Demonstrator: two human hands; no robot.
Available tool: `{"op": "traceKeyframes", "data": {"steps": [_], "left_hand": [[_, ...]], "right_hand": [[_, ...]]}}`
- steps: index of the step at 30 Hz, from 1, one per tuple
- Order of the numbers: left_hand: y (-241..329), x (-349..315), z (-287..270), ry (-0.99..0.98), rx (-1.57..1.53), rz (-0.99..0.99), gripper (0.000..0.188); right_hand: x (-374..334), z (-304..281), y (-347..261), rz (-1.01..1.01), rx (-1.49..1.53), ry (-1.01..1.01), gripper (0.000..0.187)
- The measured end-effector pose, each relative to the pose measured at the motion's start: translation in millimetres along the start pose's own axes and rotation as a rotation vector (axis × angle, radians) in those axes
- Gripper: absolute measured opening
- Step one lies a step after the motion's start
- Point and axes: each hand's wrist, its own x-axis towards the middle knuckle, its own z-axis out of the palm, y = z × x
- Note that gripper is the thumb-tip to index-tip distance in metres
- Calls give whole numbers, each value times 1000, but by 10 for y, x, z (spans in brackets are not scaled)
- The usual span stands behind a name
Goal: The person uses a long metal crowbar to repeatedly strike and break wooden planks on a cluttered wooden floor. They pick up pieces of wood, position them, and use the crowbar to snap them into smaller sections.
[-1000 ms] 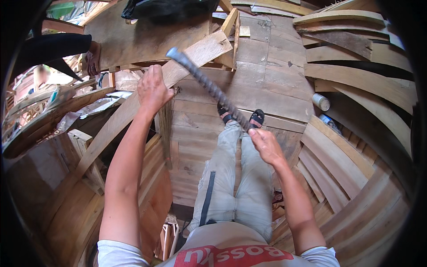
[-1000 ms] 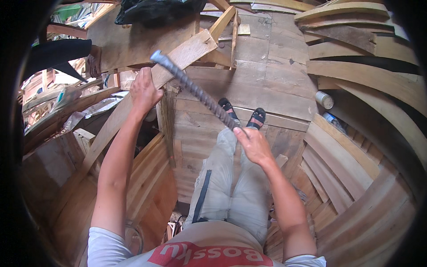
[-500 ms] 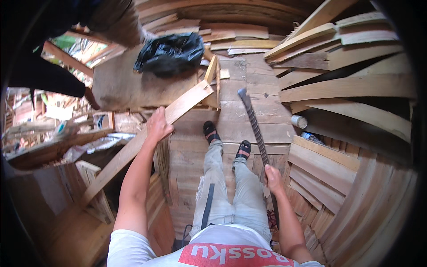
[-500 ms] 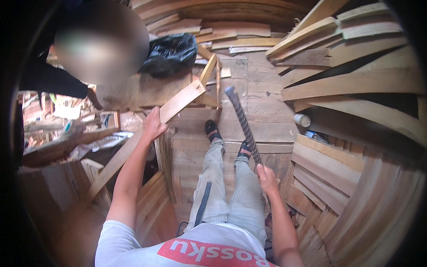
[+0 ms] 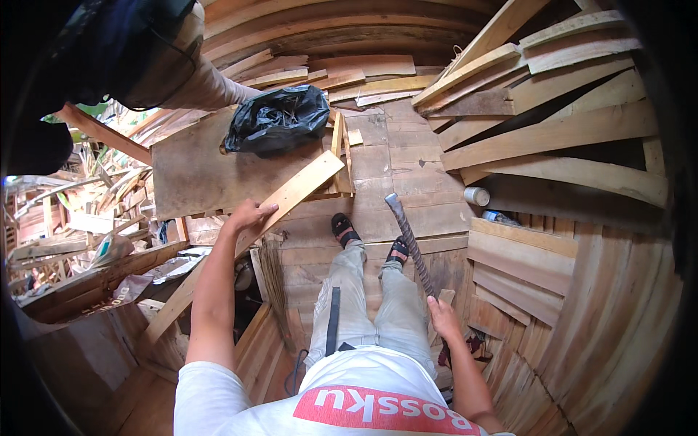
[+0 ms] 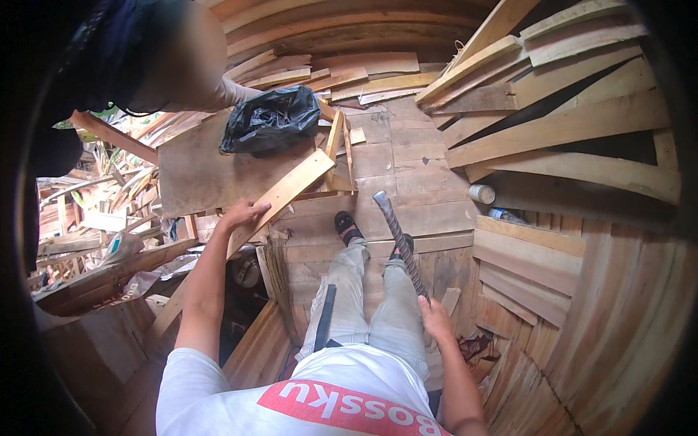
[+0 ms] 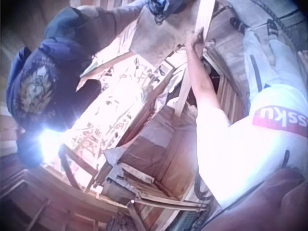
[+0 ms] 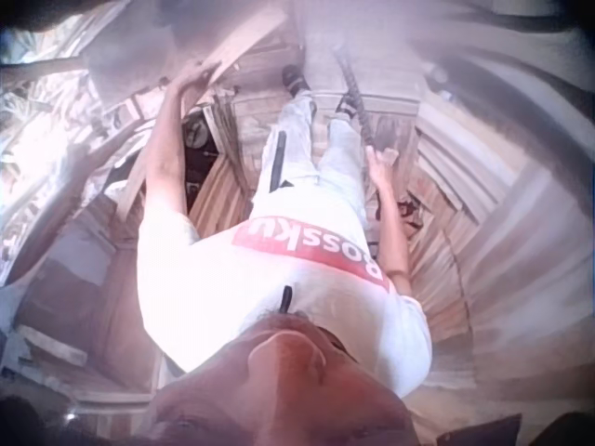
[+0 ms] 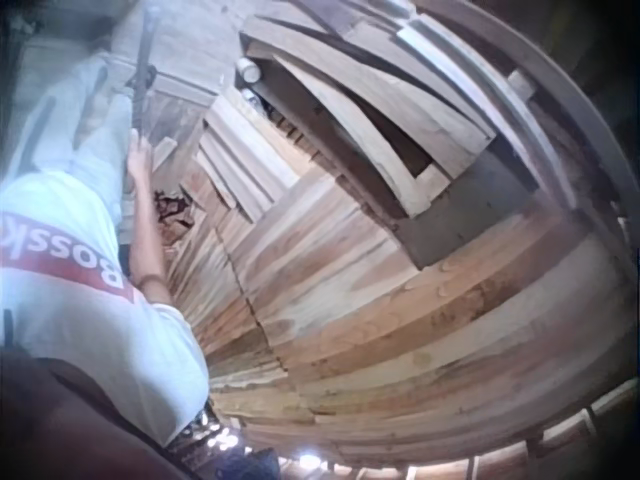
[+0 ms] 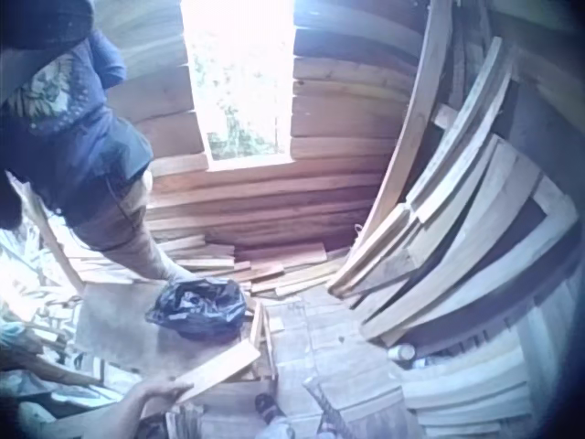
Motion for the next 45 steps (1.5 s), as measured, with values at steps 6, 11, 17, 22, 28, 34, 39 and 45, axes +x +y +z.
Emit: {"op": "traceKeyframes", "data": {"steps": [6, 11, 17, 22, 28, 34, 39, 45], "left_hand": [[-122, -109, 81, 176, 121, 79, 64], [-26, -305, 137, 357, 115, 185, 55], [7, -515, 435, 711, -17, 547, 50], [890, -1424, 697, 164, -532, 644, 67], [1364, -1688, 1248, -100, -1509, 635, 20], [1285, -1945, 1191, -201, -1765, 554, 30], [1372, -2297, 1206, -169, -1644, 725, 27], [1610, -2451, 1160, -69, -1557, 863, 23]], "right_hand": [[26, 206, -172, -53, 117, -40, 52], [100, 284, -310, -110, 117, -25, 44], [53, 212, -614, -170, 133, -24, 43], [-210, 76, -1214, -168, 14, -57, 43], [-418, 144, -1678, -239, -106, -170, 47], [-371, 156, -1712, -376, -261, -199, 41], [-246, 88, -1794, -513, -294, -237, 35], [46, -63, -1846, -678, -327, -224, 33]]}}
